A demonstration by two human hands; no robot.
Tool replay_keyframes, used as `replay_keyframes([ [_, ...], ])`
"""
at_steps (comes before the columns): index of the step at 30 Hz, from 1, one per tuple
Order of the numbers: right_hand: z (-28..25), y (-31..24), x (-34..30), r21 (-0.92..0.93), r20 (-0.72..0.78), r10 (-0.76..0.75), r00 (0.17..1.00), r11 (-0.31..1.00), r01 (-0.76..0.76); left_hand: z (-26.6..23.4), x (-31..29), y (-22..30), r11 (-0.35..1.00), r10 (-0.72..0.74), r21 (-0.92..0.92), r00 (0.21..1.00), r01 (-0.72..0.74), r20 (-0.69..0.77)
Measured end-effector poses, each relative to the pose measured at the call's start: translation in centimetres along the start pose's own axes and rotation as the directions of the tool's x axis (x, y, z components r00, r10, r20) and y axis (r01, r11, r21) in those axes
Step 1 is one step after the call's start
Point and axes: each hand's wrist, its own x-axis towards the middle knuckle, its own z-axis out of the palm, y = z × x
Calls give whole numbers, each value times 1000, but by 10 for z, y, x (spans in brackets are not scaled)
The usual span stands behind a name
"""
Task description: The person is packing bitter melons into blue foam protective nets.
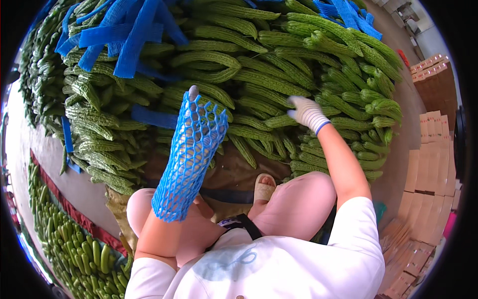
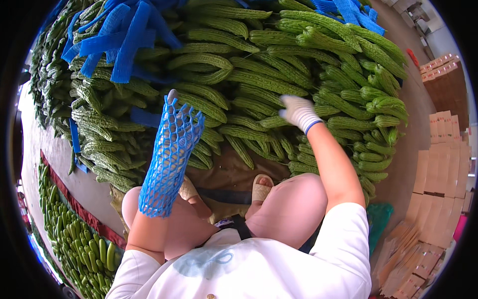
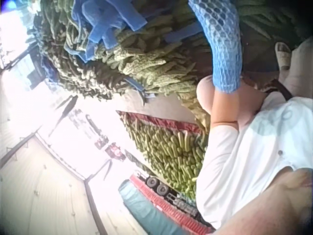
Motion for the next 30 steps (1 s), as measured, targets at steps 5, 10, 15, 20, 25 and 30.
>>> replay_keyframes([
  [5,88,107,3,-355,-95,164,982,916,-187,5,6,-2,988,-111,-119,989,98,-100],
  [10,74,101,-6,-406,-210,49,976,904,-133,15,5,10,962,-201,-226,960,155,-197],
  [15,57,111,-46,-206,-618,-43,785,972,-109,33,-6,25,913,-296,-350,931,210,-213],
  [20,3,-4,-64,889,-365,165,916,-232,396,46,-18,4,786,-509,-426,860,448,-36],
  [25,-29,-103,-87,569,-210,-61,976,-819,72,17,-32,-43,986,-125,-59,928,156,350],
  [30,-3,-138,-97,600,-62,-112,992,-799,-53,8,-37,-44,801,381,213,752,-559,537],
])
